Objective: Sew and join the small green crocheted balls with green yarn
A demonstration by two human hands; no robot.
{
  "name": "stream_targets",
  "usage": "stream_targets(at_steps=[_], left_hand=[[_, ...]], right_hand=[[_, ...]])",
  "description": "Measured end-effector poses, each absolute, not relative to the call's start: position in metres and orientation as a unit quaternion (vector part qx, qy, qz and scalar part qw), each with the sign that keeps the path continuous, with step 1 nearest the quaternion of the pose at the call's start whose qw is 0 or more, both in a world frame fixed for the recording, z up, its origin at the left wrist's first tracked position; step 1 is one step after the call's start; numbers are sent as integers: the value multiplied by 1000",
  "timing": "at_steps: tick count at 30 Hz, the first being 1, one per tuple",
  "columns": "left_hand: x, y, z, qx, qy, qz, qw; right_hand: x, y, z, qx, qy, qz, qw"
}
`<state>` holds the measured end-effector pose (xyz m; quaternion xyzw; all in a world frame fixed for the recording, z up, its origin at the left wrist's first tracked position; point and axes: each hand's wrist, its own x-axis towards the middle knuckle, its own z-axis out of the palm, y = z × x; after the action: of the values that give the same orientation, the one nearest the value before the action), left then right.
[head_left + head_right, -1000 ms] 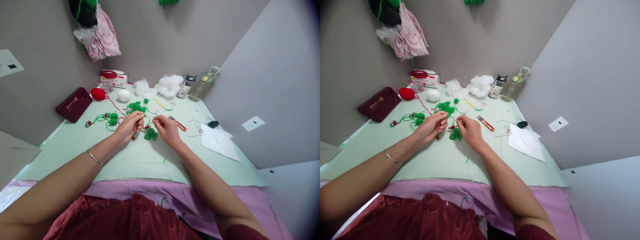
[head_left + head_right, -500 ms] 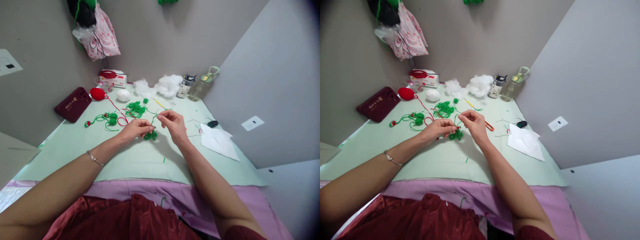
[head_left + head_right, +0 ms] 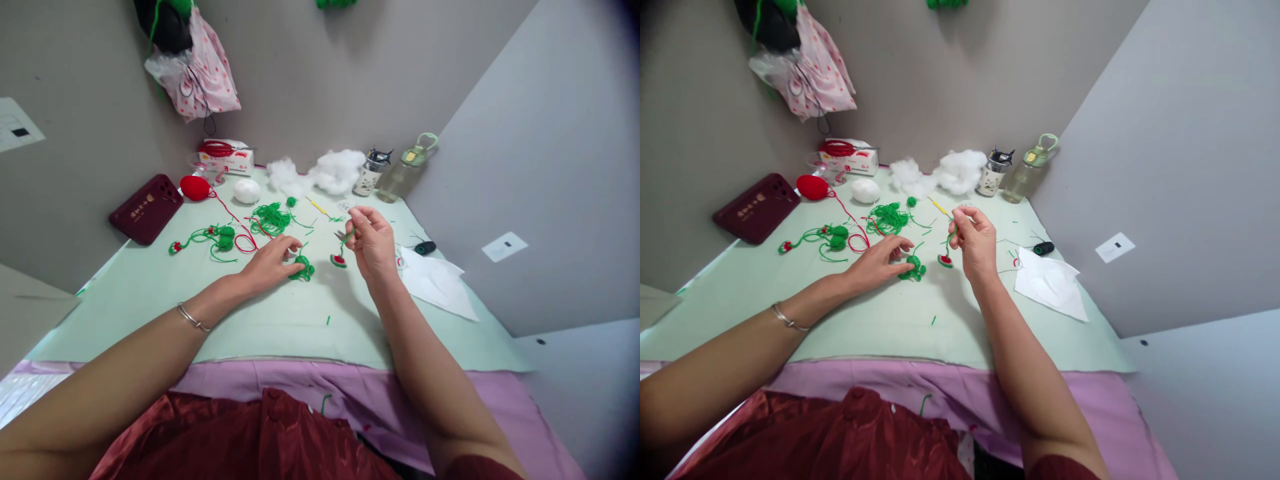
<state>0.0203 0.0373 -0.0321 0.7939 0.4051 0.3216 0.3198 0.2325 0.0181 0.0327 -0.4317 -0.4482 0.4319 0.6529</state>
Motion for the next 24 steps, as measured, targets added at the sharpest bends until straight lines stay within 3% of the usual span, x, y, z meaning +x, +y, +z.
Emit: stream_targets(at_steps=[5, 11, 15, 24], left_hand=[[22, 37, -35, 806, 364, 301, 357], [23, 38, -20, 656, 375, 398, 520], [20, 35, -8, 575, 336, 425, 613], [17, 30, 4, 497, 274, 437, 698]], right_hand=[[233, 19, 29, -452, -455, 403, 653], [231, 19, 26, -455, -488, 417, 617], [228, 16, 26, -454, -509, 445, 580], [217, 8, 20, -422, -603, 492, 465]])
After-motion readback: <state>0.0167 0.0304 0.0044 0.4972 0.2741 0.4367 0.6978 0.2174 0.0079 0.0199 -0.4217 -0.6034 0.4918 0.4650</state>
